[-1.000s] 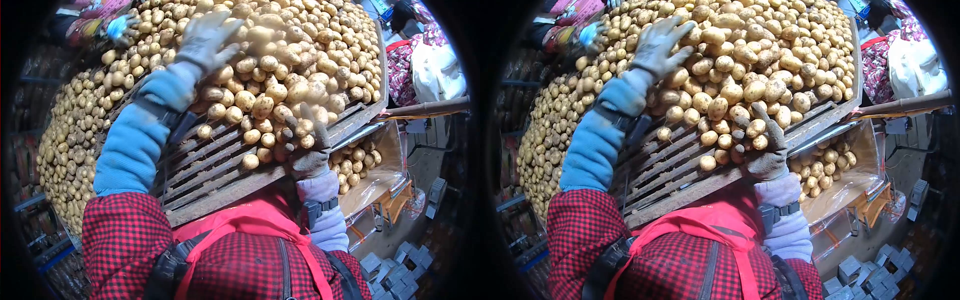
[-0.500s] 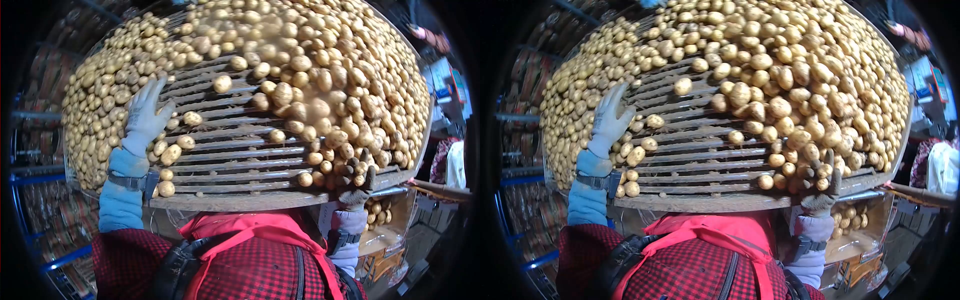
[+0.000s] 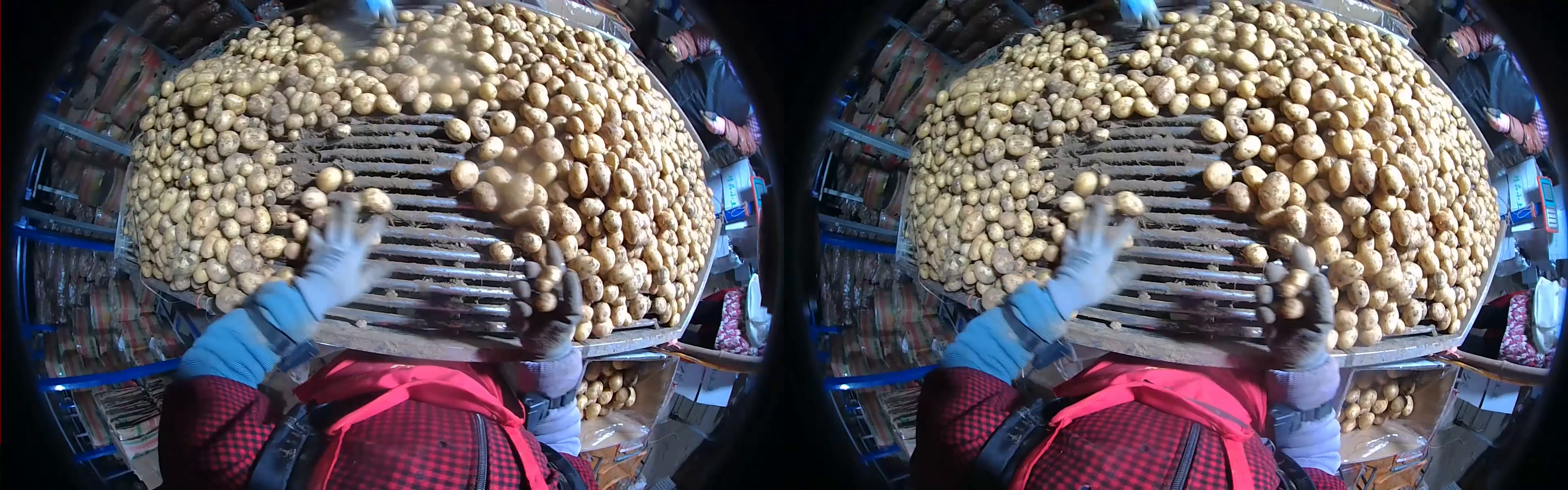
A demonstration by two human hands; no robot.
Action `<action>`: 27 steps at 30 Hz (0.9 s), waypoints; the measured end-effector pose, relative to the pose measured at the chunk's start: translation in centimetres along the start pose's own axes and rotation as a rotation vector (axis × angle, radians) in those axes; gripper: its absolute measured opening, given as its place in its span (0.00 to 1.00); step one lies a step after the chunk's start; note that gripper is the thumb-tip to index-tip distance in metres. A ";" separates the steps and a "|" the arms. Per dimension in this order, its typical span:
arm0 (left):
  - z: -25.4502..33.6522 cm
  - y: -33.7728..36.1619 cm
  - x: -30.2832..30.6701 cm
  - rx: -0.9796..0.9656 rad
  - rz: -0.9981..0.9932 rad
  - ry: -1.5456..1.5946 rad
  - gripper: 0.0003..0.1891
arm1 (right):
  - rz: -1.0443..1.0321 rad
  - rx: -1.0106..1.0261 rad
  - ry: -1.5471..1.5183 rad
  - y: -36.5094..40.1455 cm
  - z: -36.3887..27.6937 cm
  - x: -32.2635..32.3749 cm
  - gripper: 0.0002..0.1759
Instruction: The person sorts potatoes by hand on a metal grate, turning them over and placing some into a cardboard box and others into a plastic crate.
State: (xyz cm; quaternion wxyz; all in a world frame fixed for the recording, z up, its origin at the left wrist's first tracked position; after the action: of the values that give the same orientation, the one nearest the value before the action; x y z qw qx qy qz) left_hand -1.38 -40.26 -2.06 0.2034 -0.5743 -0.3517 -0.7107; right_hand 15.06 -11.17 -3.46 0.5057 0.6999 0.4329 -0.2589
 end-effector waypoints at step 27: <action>-5.9 -14.5 4.2 -0.312 -0.158 -0.178 0.19 | -0.207 -0.131 0.137 -3.7 5.4 -4.0 0.34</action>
State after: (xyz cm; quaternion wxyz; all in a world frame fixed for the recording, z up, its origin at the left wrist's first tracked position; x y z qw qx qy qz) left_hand -16.45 -34.36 -2.43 0.0236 -0.6301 -0.2980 -0.7167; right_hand 10.35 -17.15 -3.98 0.4904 0.6330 0.5522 -0.2322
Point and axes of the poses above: each hand's wrist, its own y-axis away from the middle knuckle, its own x-axis out of the back of the hand, z = x × y, the point moved 8 cm from there along -y, towards the middle knuckle, and after that the axes turned 11 degrees about -x, right-handed, at the moved point
